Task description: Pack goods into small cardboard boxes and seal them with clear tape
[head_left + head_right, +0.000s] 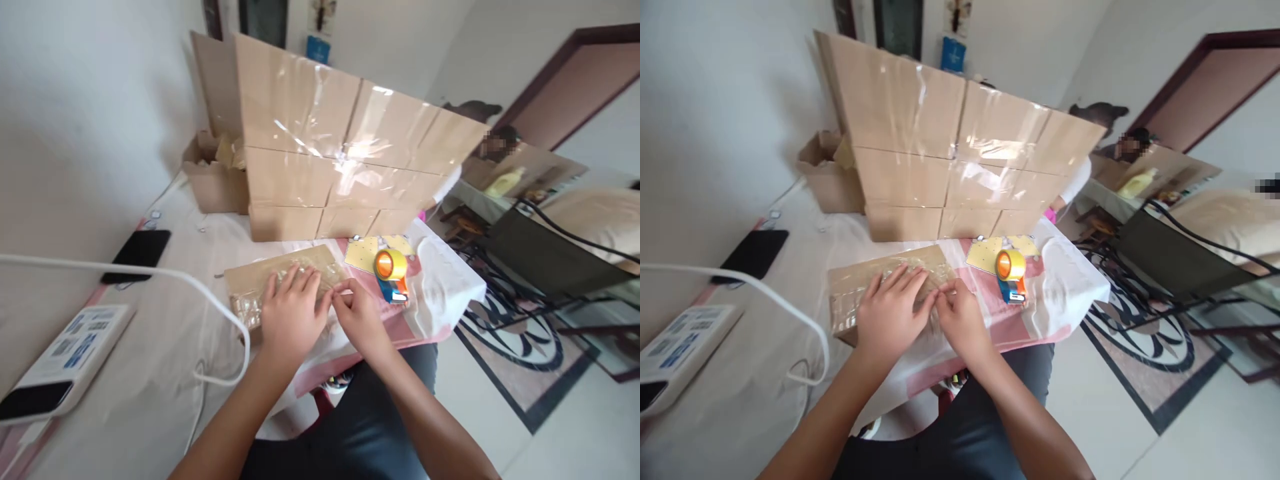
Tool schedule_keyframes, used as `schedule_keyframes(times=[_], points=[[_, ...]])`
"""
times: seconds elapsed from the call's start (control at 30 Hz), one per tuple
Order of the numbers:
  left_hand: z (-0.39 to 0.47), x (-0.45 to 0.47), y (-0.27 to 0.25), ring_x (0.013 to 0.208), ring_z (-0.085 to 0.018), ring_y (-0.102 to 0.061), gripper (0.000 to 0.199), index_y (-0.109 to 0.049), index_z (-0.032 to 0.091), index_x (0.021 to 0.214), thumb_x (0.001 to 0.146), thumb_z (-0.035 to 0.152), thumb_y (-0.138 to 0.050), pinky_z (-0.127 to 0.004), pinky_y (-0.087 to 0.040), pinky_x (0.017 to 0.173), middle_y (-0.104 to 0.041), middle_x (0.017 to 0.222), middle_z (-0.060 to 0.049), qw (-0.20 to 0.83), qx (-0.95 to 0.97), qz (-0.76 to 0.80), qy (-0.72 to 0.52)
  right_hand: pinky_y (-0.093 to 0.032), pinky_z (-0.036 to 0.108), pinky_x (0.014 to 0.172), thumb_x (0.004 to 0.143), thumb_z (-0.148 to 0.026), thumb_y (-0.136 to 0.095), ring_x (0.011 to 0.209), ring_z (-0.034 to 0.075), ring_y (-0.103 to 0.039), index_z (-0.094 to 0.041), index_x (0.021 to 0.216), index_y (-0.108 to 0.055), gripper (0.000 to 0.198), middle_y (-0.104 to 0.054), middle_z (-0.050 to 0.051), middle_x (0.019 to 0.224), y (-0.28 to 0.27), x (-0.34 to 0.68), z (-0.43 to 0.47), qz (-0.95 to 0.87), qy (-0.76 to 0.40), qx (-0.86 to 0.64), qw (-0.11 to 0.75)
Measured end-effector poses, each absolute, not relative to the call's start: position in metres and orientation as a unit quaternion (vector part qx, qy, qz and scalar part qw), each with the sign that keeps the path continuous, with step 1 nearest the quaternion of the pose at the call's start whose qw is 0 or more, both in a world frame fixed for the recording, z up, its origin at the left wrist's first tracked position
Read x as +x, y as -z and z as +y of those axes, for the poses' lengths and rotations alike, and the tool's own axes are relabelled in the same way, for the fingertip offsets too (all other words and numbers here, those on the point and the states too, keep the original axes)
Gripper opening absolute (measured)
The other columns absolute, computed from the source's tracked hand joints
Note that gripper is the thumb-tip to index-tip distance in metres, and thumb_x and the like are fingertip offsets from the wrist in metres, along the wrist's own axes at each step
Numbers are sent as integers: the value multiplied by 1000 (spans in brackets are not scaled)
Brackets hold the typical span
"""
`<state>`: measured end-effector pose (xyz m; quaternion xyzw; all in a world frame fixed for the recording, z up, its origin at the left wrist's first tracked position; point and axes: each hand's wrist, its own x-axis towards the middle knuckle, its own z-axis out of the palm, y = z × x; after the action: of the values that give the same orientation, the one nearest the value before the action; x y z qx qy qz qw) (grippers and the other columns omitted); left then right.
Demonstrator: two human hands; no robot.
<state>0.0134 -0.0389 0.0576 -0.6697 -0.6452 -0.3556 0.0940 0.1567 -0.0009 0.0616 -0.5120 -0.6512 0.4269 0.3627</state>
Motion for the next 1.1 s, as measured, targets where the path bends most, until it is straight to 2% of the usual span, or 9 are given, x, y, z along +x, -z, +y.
schedule_keyframes(times=[0.1,0.23,0.43,0.57,0.63,0.73,0.8,0.93,1.1], points=[[-40,10,-57,133,-35,-63,35,-71,18,126,103,36,-51,-60,-41,113,-73,133,-8,110,-684,-633,346,-26,23,45,90,-34,-57,40,8,-38,-20,91,-55,14,-48,-9,51,-65,154,-4,-607,-476,-526,360],[-42,9,-56,132,-35,-63,36,-71,18,125,103,36,-50,-58,-41,112,-74,131,-8,118,-699,-620,336,-29,23,49,92,-27,-57,40,8,-38,-19,82,-58,13,-44,-9,47,-86,161,-1,-600,-492,-565,281],[-43,13,-58,128,-35,-66,33,-72,19,122,104,36,-50,-55,-43,110,-75,128,-10,125,-693,-627,334,-31,27,61,91,-24,-59,67,14,-56,-17,78,-62,15,-66,4,73,-98,166,-2,-686,-327,-600,249],[-43,12,-58,126,-35,-67,30,-72,21,120,103,36,-52,-56,-45,109,-76,125,-10,123,-693,-620,348,-28,30,64,94,-25,-55,73,18,-57,-18,76,-58,19,-68,10,80,-97,165,-9,-705,-244,-617,251],[-42,11,-58,125,-35,-68,28,-73,22,119,103,35,-53,-56,-45,109,-77,124,-10,117,-692,-618,354,-29,29,61,93,-27,-57,66,15,-54,-20,73,-55,22,-64,6,72,-96,167,-10,-689,-315,-596,266],[-41,11,-57,124,-34,-69,26,-73,23,117,102,32,-54,-55,-45,109,-77,123,-9,114,-689,-617,361,-31,26,53,90,-34,-60,47,11,-45,-21,72,-52,23,-54,-3,52,-93,172,-9,-611,-535,-516,275],[-40,12,-56,124,-32,-69,26,-73,23,117,103,29,-53,-54,-45,109,-77,124,-8,121,-685,-618,366,-31,25,50,86,-37,-62,40,9,-41,-21,73,-53,22,-49,-6,45,-90,175,-11,-546,-622,-473,302],[-40,13,-55,124,-29,-70,26,-73,24,117,103,27,-52,-50,-45,111,-76,127,-6,117,-680,-619,375,-32,23,48,85,-39,-63,40,7,-42,-20,68,-52,28,-52,-5,45,-85,175,-24,-506,-632,-460,365],[-41,12,-57,124,-28,-70,27,-74,24,117,103,27,-51,-49,-46,111,-76,126,-4,103,-677,-621,381,-30,22,45,87,-39,-62,38,8,-40,-20,78,-55,22,-52,-7,43,-79,173,-37,-517,-616,-478,354]])
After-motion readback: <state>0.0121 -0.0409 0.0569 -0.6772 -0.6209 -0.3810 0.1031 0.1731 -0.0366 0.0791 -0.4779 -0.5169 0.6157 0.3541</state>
